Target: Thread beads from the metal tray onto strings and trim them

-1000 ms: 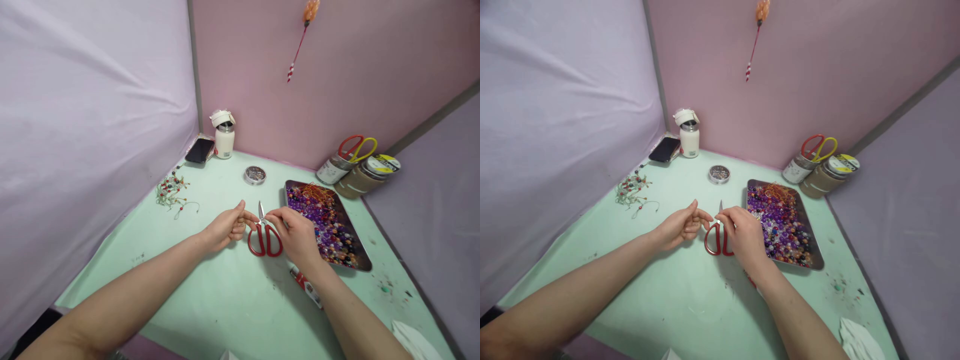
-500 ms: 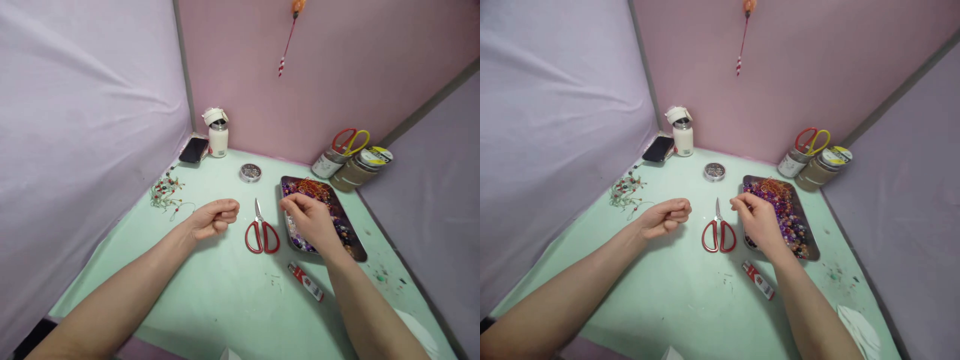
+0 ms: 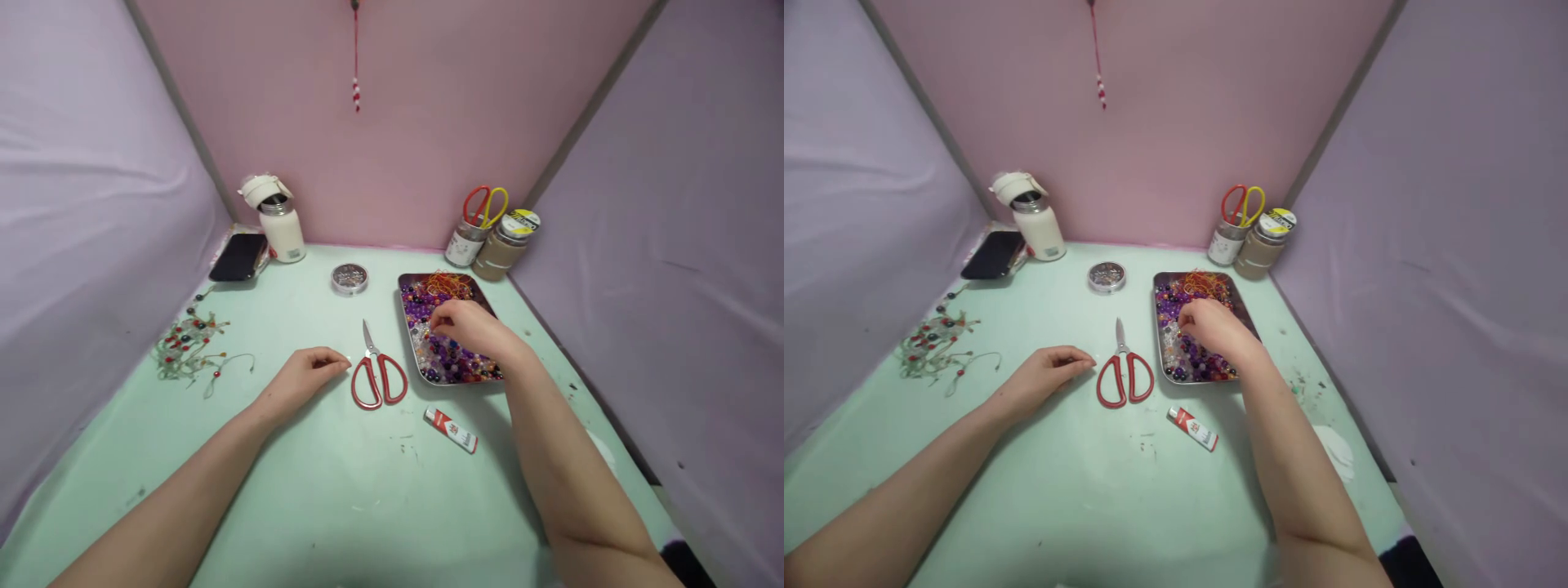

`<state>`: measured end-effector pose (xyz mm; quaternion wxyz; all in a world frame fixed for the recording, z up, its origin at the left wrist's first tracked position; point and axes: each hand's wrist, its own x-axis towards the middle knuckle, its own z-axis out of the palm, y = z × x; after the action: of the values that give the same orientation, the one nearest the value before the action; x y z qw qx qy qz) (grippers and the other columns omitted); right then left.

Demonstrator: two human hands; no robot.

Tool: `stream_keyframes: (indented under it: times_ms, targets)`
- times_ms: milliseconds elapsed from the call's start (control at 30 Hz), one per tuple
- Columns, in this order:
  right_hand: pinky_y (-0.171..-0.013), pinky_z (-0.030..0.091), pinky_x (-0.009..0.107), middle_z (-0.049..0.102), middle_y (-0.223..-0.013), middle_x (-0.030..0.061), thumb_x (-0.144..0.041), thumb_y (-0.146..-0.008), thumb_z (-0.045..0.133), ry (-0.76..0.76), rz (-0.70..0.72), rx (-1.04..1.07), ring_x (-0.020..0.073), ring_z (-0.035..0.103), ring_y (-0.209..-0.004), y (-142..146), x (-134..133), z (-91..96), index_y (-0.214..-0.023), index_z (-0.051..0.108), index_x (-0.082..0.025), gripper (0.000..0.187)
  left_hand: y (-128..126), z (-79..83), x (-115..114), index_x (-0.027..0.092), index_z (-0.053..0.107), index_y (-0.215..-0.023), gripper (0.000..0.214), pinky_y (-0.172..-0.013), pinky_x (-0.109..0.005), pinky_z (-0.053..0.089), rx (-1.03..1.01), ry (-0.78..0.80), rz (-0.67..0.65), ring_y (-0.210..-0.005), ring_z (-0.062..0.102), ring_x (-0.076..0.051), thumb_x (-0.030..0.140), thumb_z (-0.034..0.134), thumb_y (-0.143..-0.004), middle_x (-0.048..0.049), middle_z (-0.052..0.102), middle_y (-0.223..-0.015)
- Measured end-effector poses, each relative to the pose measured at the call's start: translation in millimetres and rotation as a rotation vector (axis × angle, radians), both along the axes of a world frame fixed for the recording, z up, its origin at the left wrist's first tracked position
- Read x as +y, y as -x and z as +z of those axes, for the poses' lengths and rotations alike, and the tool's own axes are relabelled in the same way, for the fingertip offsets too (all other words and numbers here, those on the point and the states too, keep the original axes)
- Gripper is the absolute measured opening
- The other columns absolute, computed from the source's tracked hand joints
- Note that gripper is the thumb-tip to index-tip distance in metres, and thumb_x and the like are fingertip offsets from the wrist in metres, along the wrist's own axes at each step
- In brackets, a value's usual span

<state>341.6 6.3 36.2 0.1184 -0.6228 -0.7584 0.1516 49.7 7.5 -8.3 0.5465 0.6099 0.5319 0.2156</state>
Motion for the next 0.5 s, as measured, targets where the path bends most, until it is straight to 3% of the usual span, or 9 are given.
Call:
stream_keyframes:
  times_ms: [267,500]
  targets:
    - [-0.066,0.039,0.024,0.070,-0.074,0.0041,-0.009,-0.069,0.056,0.062,0.034,-0.036,0.0158,0.060,-0.070,9,11,-27.0,-0.070,0.071,-0.019,0.018,-6,5.8,-4,0.017,0.071,-0.074,0.026,-0.051,-0.022,0.034,0.010,0.011,0.056,-0.060,0.051,-0.013,0.041,0.065,-0.064,-0.0045,0.069,-0.079]
    - [-0.063,0.037,0.023,0.070,-0.074,0.0056,-0.006,-0.069,0.054,0.072,0.058,-0.116,0.0154,0.060,-0.069,15,11,-30.9,-0.070,0.071,-0.018,0.021,-6,4.8,-3,0.017,0.070,-0.077,0.025,-0.050,-0.022,0.031,0.029,0.026,0.049,-0.058,0.049,-0.012,0.039,0.064,-0.067,-0.0031,0.067,-0.076]
